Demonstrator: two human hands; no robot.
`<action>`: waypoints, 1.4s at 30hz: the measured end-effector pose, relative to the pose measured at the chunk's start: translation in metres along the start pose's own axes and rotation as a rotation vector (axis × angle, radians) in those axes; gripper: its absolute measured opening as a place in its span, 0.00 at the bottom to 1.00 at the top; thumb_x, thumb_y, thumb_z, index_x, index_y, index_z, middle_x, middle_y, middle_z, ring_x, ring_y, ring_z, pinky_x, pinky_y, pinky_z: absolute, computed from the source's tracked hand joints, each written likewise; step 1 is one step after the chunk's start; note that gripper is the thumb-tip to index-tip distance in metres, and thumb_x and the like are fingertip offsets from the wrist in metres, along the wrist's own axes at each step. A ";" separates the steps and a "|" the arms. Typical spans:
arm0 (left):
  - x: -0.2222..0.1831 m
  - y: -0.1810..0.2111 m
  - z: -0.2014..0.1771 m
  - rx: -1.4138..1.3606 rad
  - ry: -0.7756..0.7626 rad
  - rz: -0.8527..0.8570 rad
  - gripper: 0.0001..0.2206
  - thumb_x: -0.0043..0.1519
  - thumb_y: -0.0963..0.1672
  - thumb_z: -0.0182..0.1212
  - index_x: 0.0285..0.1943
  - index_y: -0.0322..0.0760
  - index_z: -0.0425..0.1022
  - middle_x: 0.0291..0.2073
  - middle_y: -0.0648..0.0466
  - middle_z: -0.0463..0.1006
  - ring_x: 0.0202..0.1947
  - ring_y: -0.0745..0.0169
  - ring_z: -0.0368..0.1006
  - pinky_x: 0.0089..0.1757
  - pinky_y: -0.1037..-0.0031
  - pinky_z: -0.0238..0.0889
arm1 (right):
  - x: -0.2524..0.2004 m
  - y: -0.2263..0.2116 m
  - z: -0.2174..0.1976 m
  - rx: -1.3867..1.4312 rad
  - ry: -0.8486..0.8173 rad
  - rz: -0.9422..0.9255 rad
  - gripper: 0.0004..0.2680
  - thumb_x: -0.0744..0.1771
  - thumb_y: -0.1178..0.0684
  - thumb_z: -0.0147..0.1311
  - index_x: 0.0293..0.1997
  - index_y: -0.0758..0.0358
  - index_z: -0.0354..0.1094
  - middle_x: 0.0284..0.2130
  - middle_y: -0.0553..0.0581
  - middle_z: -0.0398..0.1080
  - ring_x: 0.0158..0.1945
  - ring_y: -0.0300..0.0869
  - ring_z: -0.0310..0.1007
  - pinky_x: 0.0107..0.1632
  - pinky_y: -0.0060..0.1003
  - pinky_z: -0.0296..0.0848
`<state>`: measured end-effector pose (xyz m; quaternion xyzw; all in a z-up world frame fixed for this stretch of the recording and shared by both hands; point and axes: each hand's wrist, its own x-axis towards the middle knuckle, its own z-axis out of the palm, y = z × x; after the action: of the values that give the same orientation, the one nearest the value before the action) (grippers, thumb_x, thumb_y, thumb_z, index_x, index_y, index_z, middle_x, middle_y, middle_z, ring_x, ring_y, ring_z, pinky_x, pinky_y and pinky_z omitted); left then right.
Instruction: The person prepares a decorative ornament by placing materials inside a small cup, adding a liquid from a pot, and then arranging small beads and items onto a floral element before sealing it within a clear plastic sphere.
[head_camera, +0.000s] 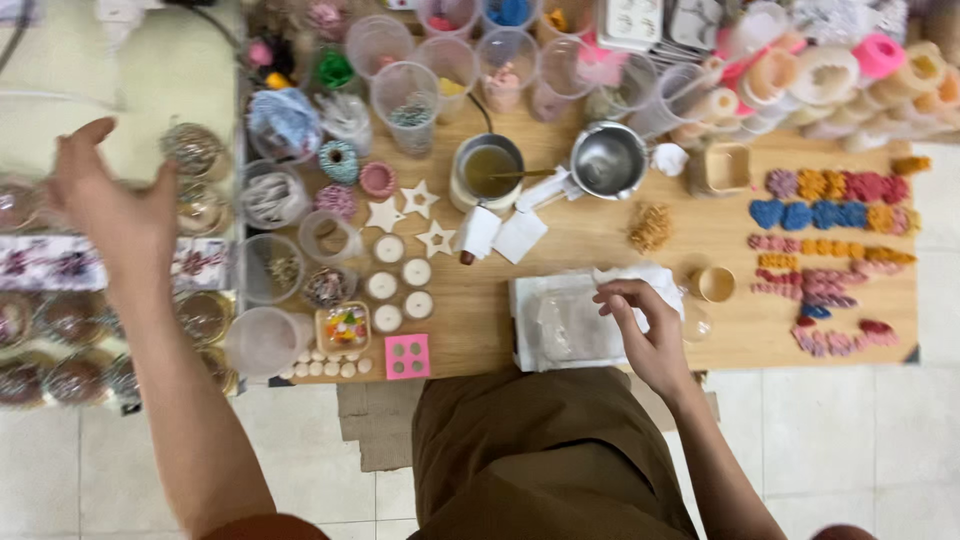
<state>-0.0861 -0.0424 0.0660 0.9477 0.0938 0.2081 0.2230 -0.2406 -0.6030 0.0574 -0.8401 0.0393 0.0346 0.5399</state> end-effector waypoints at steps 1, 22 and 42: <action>-0.023 0.014 -0.010 -0.107 0.052 -0.036 0.20 0.64 0.43 0.72 0.64 0.39 0.72 0.60 0.44 0.72 0.69 0.38 0.63 0.70 0.43 0.45 | -0.003 0.006 -0.004 0.003 0.023 -0.017 0.07 0.71 0.58 0.50 0.50 0.70 0.70 0.42 0.57 0.77 0.42 0.40 0.78 0.47 0.34 0.76; -0.217 0.303 0.047 -0.429 -0.304 0.343 0.04 0.68 0.41 0.64 0.49 0.36 0.79 0.55 0.52 0.76 0.60 0.52 0.71 0.60 0.63 0.60 | 0.042 0.265 -0.137 -0.748 0.164 0.343 0.29 0.56 0.54 0.74 0.64 0.48 0.67 0.56 0.67 0.65 0.57 0.63 0.65 0.58 0.52 0.69; -0.254 0.326 0.073 -0.449 -0.441 0.357 0.09 0.66 0.43 0.64 0.53 0.39 0.78 0.55 0.53 0.75 0.60 0.52 0.70 0.60 0.59 0.58 | -0.008 0.045 -0.060 -0.188 -0.131 -0.407 0.31 0.59 0.51 0.72 0.68 0.61 0.61 0.60 0.64 0.65 0.64 0.56 0.64 0.63 0.51 0.65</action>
<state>-0.2547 -0.4265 0.0675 0.8986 -0.1716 0.0496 0.4008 -0.2520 -0.6754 0.0425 -0.8733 -0.1694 -0.0171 0.4564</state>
